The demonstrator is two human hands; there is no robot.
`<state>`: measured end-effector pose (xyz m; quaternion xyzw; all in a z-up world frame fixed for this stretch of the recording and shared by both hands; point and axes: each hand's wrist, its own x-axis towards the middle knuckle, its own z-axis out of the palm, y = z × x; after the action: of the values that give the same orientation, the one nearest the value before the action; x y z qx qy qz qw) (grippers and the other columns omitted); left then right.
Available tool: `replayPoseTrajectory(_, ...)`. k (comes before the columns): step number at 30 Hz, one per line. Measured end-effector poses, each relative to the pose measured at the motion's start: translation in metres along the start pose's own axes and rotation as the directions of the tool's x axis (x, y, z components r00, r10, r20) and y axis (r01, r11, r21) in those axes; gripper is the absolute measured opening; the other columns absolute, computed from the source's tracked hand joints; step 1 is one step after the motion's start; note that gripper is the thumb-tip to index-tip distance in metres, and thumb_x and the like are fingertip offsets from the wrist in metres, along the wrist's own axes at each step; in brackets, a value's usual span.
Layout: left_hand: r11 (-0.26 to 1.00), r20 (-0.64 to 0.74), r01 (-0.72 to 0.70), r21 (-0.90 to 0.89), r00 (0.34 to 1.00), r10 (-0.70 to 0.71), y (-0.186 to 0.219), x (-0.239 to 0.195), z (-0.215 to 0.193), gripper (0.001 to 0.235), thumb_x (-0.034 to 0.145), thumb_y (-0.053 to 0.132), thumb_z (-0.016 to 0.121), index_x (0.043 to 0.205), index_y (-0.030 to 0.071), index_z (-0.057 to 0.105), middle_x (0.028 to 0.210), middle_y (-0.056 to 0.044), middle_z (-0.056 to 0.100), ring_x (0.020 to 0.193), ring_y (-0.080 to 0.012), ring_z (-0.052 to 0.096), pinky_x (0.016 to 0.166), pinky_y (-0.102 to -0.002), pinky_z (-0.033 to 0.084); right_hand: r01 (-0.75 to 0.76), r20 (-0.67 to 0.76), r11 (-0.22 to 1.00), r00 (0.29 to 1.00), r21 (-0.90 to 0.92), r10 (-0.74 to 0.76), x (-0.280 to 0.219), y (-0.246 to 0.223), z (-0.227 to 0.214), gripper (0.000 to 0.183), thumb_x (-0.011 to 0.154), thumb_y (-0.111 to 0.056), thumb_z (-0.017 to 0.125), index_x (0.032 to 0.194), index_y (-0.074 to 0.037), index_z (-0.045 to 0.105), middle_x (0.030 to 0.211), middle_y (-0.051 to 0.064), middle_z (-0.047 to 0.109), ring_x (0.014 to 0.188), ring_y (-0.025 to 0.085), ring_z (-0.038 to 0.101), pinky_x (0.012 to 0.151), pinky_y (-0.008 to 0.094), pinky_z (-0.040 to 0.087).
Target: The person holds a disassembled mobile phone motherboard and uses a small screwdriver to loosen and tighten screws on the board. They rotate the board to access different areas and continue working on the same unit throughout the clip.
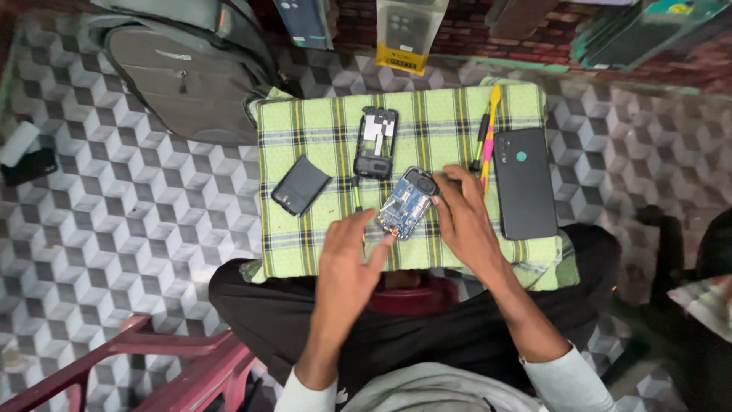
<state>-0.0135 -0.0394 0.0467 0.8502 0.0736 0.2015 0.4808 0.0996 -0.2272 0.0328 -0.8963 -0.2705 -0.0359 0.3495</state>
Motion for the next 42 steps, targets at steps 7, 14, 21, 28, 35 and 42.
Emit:
replayPoseTrajectory(7, 0.989, 0.042, -0.044, 0.139, 0.998, 0.039, 0.007, -0.007, 0.032, 0.084, 0.079, 0.022, 0.085, 0.146, -0.009, 0.044, 0.137, -0.02, 0.057, 0.108, -0.0362, 0.052, 0.095, -0.049, 0.043, -0.017, 0.021, 0.999, 1.0, 0.032, 0.016, 0.0, -0.001, 0.0, 0.04, 0.099, 0.006, 0.054, 0.139, 0.004, 0.057, 0.137, 0.022, 0.056, 0.125, 0.039, 0.056, 0.104, 0.043, 0.047)
replayPoseTrajectory(14, 0.977, -0.032, -0.007, 0.214, 0.999, 0.014, 0.0, -0.01, 0.052, 0.076, 0.084, 0.019, 0.084, 0.145, -0.005, 0.047, 0.136, -0.019, 0.058, 0.104, -0.0352, 0.051, 0.09, -0.048, 0.043, -0.076, -0.019, 0.996, 0.997, 0.04, 0.076, 0.006, -0.008, 0.002, 0.041, 0.1, 0.004, 0.054, 0.141, -0.002, 0.059, 0.135, 0.022, 0.061, 0.124, 0.039, 0.061, 0.102, 0.042, 0.05)
replayPoseTrajectory(21, 1.0, -0.086, -0.003, 0.019, 0.996, 0.005, -0.002, -0.03, 0.069, 0.067, 0.089, 0.016, 0.083, 0.142, -0.007, 0.05, 0.122, -0.021, 0.064, 0.101, -0.0362, 0.059, 0.088, -0.046, 0.049, -0.114, -0.011, 0.993, 0.993, 0.015, 0.114, 0.007, -0.007, 0.003, 0.037, 0.101, -0.001, 0.061, 0.138, -0.001, 0.06, 0.135, 0.021, 0.062, 0.125, 0.039, 0.061, 0.104, 0.042, 0.049)
replayPoseTrajectory(28, 0.993, -0.326, -0.092, 0.068, 0.939, 0.11, -0.02, -0.05, 0.084, 0.029, 0.085, -0.012, 0.063, 0.113, -0.005, 0.063, 0.114, -0.019, 0.066, 0.105, -0.0361, 0.062, 0.093, -0.044, 0.052, -0.106, -0.016, 0.994, 0.994, 0.013, 0.106, 0.006, -0.003, 0.005, 0.035, 0.101, 0.001, 0.061, 0.136, -0.001, 0.063, 0.134, 0.019, 0.064, 0.125, 0.036, 0.062, 0.105, 0.042, 0.05)
replayPoseTrajectory(35, 0.976, -0.317, -0.123, 0.178, 0.932, 0.176, -0.032, -0.057, 0.097, 0.026, 0.08, -0.008, 0.06, 0.104, -0.003, 0.068, 0.109, -0.018, 0.065, 0.102, -0.0351, 0.058, 0.09, -0.044, 0.051, -0.066, -0.031, 0.997, 0.997, 0.044, 0.067, 0.006, 0.002, 0.003, 0.039, 0.098, 0.0, 0.068, 0.136, -0.002, 0.063, 0.134, 0.019, 0.064, 0.126, 0.036, 0.064, 0.106, 0.042, 0.051)
replayPoseTrajectory(42, 0.972, -0.264, -0.118, 0.205, 0.949, 0.171, -0.031, -0.066, 0.094, 0.028, 0.082, -0.006, 0.063, 0.109, -0.003, 0.068, 0.115, -0.017, 0.067, 0.108, -0.0353, 0.057, 0.094, -0.043, 0.05, -0.084, -0.013, 0.993, 0.996, 0.085, 0.085, 0.003, 0.005, 0.002, 0.041, 0.097, 0.002, 0.073, 0.137, -0.005, 0.064, 0.132, 0.017, 0.063, 0.122, 0.033, 0.065, 0.103, 0.039, 0.053)
